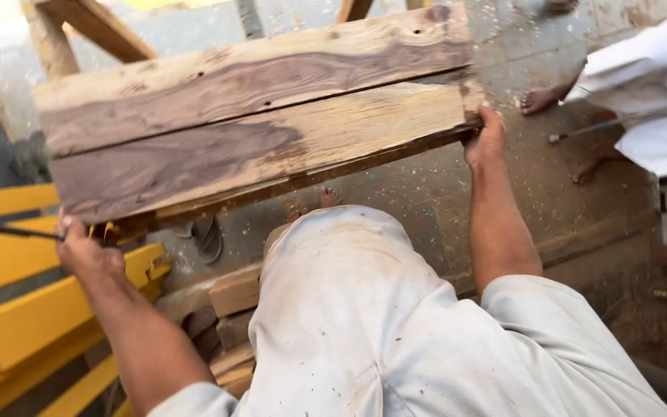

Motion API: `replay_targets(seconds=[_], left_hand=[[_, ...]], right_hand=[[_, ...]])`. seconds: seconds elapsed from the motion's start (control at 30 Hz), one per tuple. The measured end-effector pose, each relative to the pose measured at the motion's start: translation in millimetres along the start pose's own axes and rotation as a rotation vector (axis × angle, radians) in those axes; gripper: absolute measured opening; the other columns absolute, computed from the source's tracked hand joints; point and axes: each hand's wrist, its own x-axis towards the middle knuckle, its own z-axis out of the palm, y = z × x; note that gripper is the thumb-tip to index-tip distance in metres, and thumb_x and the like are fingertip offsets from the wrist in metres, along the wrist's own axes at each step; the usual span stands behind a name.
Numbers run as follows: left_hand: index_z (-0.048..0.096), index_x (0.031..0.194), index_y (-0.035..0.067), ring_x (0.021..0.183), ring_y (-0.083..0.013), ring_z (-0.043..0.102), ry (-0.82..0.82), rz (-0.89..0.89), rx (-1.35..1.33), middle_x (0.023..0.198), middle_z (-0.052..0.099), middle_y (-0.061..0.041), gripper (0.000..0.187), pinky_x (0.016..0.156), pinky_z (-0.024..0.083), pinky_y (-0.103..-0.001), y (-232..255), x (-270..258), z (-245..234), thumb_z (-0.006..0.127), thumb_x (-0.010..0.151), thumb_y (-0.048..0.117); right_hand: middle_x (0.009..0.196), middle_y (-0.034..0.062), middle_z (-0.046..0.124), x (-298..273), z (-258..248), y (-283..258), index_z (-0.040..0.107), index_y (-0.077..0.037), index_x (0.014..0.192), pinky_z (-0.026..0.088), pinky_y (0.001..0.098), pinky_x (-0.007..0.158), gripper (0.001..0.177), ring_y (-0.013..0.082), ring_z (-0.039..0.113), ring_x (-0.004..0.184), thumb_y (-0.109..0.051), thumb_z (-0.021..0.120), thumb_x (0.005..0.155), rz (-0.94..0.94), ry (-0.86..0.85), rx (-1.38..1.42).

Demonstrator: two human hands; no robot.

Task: Using a square and a pencil to mark lines on a wooden plank.

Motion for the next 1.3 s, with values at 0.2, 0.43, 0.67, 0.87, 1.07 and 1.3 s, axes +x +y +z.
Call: replay_targets(seconds=[0.2, 0.43, 0.67, 0.87, 1.07, 1.3], left_hand=[[0.059, 0.142, 0.005, 0.097, -0.0232, 0.063, 0.159, 0.035, 0.452, 0.125, 0.068, -0.013, 0.036, 0.073, 0.046, -0.040, 68, -41, 17, 0.042, 0.112, 0.013], [0.069, 0.128, 0.006, 0.104, -0.0134, 0.068, 0.247, 0.281, 0.796, 0.121, 0.073, -0.005, 0.028, 0.087, 0.054, -0.029, 61, 12, 30, 0.053, 0.106, 0.014], [0.069, 0.129, 0.005, 0.102, -0.0136, 0.066, 0.319, 0.371, 0.922, 0.121, 0.070, -0.007, 0.026, 0.085, 0.052, -0.029, 33, 27, 4, 0.056, 0.108, 0.015], [0.070, 0.124, 0.016, 0.103, -0.0158, 0.063, 0.314, 0.096, 0.334, 0.123, 0.072, -0.003, 0.042, 0.079, 0.047, -0.035, 49, 7, 8, 0.042, 0.105, 0.041], [0.069, 0.131, 0.012, 0.129, -0.0256, 0.061, 0.065, 0.170, 0.219, 0.135, 0.069, -0.007, 0.048, 0.109, 0.049, -0.046, 23, 15, 2, 0.040, 0.107, 0.042], [0.045, 0.151, -0.004, 0.135, -0.0395, 0.046, 0.385, 0.399, 0.391, 0.150, 0.040, -0.026, 0.056, 0.109, 0.041, -0.057, -30, 87, -45, 0.040, 0.115, 0.039]], right_hand=[[0.103, 0.0097, 0.069, -79, 53, -55, 0.056, -0.008, 0.108, 0.063, 0.0344, 0.077, 0.022, 0.0202, 0.070, 0.091, -0.021, 0.068, 0.095, -0.048, 0.184, -0.542], [0.106, 0.0087, 0.069, -49, 49, -56, 0.062, -0.005, 0.110, 0.054, 0.0290, 0.078, 0.027, 0.0156, 0.066, 0.091, -0.024, 0.079, 0.099, -0.432, 0.121, -1.081], [0.111, 0.0044, 0.065, -40, 36, -46, 0.060, -0.009, 0.113, 0.054, 0.0331, 0.083, 0.024, 0.0158, 0.063, 0.099, -0.023, 0.077, 0.104, -0.428, 0.047, -0.960], [0.131, 0.0053, 0.060, -17, 7, -35, 0.052, -0.016, 0.130, 0.043, 0.0474, 0.101, 0.039, 0.0233, 0.056, 0.121, -0.046, 0.050, 0.106, -0.052, -0.135, -0.344], [0.140, 0.0116, 0.061, -7, 12, -32, 0.055, -0.015, 0.142, 0.039, 0.0553, 0.110, 0.075, 0.0319, 0.055, 0.128, -0.070, 0.030, 0.097, 0.100, -0.001, -0.328], [0.134, 0.0267, 0.059, -5, 43, -19, 0.055, 0.005, 0.135, 0.048, 0.0499, 0.114, 0.050, 0.0336, 0.060, 0.127, -0.026, 0.053, 0.096, 0.052, -0.152, -0.107]])
